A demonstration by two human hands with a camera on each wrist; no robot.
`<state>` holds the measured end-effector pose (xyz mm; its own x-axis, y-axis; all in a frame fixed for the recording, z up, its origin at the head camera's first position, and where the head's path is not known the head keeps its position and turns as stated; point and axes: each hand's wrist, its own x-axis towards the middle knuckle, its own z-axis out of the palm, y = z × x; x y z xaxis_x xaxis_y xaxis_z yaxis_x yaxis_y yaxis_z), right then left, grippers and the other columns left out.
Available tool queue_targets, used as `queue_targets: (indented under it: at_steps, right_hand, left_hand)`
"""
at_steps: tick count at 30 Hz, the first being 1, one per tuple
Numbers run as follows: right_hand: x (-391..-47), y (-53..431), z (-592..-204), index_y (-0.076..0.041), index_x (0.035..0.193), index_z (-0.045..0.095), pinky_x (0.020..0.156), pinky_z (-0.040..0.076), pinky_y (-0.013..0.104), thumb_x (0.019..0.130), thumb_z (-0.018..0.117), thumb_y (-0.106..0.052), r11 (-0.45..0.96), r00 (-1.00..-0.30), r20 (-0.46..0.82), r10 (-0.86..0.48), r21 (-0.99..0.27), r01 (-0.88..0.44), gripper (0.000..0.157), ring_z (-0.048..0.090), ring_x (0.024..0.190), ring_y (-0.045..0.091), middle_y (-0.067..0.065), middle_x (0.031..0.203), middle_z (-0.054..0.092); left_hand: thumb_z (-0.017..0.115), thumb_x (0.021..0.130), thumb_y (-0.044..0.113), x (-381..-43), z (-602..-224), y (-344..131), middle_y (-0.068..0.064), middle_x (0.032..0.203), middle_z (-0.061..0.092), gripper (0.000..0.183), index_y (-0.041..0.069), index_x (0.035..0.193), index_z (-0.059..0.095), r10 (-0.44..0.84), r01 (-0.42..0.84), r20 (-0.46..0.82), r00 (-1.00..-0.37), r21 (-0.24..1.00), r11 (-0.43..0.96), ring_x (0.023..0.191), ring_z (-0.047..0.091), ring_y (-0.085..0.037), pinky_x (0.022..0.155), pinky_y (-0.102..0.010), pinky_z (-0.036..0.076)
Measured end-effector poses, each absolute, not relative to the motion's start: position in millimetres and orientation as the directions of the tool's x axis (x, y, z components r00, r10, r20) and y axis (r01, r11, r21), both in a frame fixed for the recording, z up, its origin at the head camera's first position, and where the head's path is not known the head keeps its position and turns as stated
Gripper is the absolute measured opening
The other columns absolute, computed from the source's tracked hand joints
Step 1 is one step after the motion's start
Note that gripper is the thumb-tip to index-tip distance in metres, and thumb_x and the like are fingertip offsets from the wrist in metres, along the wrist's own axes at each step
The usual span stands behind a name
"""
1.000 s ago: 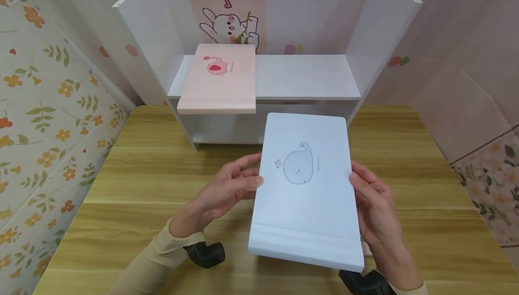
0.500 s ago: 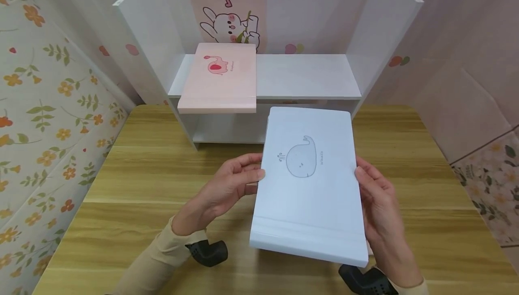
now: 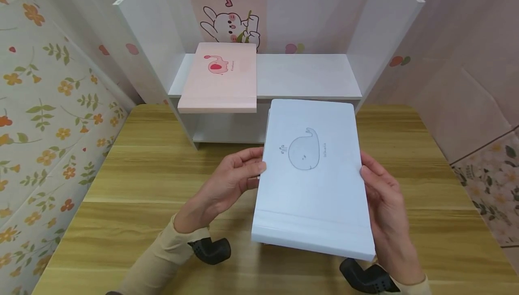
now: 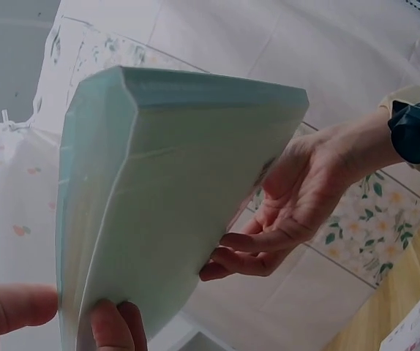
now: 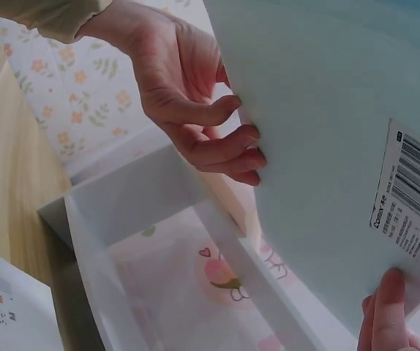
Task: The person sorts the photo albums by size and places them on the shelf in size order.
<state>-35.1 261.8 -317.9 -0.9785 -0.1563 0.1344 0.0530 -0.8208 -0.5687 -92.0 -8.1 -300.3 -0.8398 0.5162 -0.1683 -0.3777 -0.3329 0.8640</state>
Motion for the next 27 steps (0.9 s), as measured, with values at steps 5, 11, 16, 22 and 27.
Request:
queue_targets:
  at_steps: [5, 11, 16, 22, 27]
  right_hand:
    - [-37, 260, -315, 0.0, 0.135, 0.047, 0.066, 0.055, 0.033, 0.101, 0.024, -0.004, -0.785, -0.991, 0.094, -0.098, -0.619, 0.018, 0.041, 0.066, 0.092, 0.028, 0.018, 0.115, 0.062]
    - [-41, 256, -309, -0.002, 0.135, 0.047, 0.065, 0.055, 0.032, 0.101, 0.03, -0.006, -0.761, -0.996, 0.065, -0.058, -0.649, 0.002, 0.039, 0.066, 0.091, 0.027, 0.017, 0.114, 0.063]
    - [-48, 253, -304, -0.004, 0.135, 0.048, 0.068, 0.055, 0.032, 0.1, 0.034, -0.007, -0.77, -0.999, 0.033, -0.036, -0.638, 0.007, 0.038, 0.066, 0.094, 0.027, 0.015, 0.115, 0.062]
    - [-59, 252, -303, -0.003, 0.134, 0.048, 0.069, 0.055, 0.034, 0.101, 0.034, -0.006, -0.809, -0.998, 0.033, -0.062, -0.586, 0.031, 0.037, 0.066, 0.094, 0.028, 0.017, 0.114, 0.062]
    - [-68, 251, -303, 0.0, 0.131, 0.051, 0.068, 0.055, 0.035, 0.1, 0.034, -0.006, -0.818, -0.996, 0.049, -0.075, -0.575, 0.033, 0.036, 0.066, 0.091, 0.029, 0.018, 0.11, 0.063]
  left_hand:
    - [0.053, 0.091, -0.003, -94, -296, -7, 0.0, 0.096, 0.064, 0.039, -0.009, 0.129, 0.047, 0.505, -0.366, -0.157, -0.849, 0.864, -0.346, 0.082, 0.061, -0.008, 0.073, -0.022, 0.051]
    - [0.053, 0.092, -0.001, -97, -293, -6, -0.005, 0.1, 0.064, 0.036, -0.009, 0.127, 0.048, 0.48, -0.342, -0.153, -0.864, 0.877, -0.337, 0.083, 0.06, -0.009, 0.074, -0.023, 0.051]
    - [0.054, 0.093, 0.002, -101, -292, -4, -0.002, 0.096, 0.064, 0.035, -0.009, 0.126, 0.051, 0.435, -0.339, -0.169, -0.884, 0.873, -0.35, 0.079, 0.06, -0.008, 0.072, -0.022, 0.051]
    - [0.055, 0.093, 0.003, -107, -292, 1, -0.001, 0.093, 0.065, 0.032, -0.007, 0.123, 0.054, 0.406, -0.368, -0.191, -0.894, 0.83, -0.419, 0.079, 0.062, -0.009, 0.072, -0.021, 0.051]
    - [0.053, 0.093, 0.002, -113, -295, 5, -0.002, 0.093, 0.064, 0.033, -0.008, 0.124, 0.051, 0.397, -0.376, -0.185, -0.899, 0.79, -0.484, 0.077, 0.062, -0.008, 0.07, -0.018, 0.051]
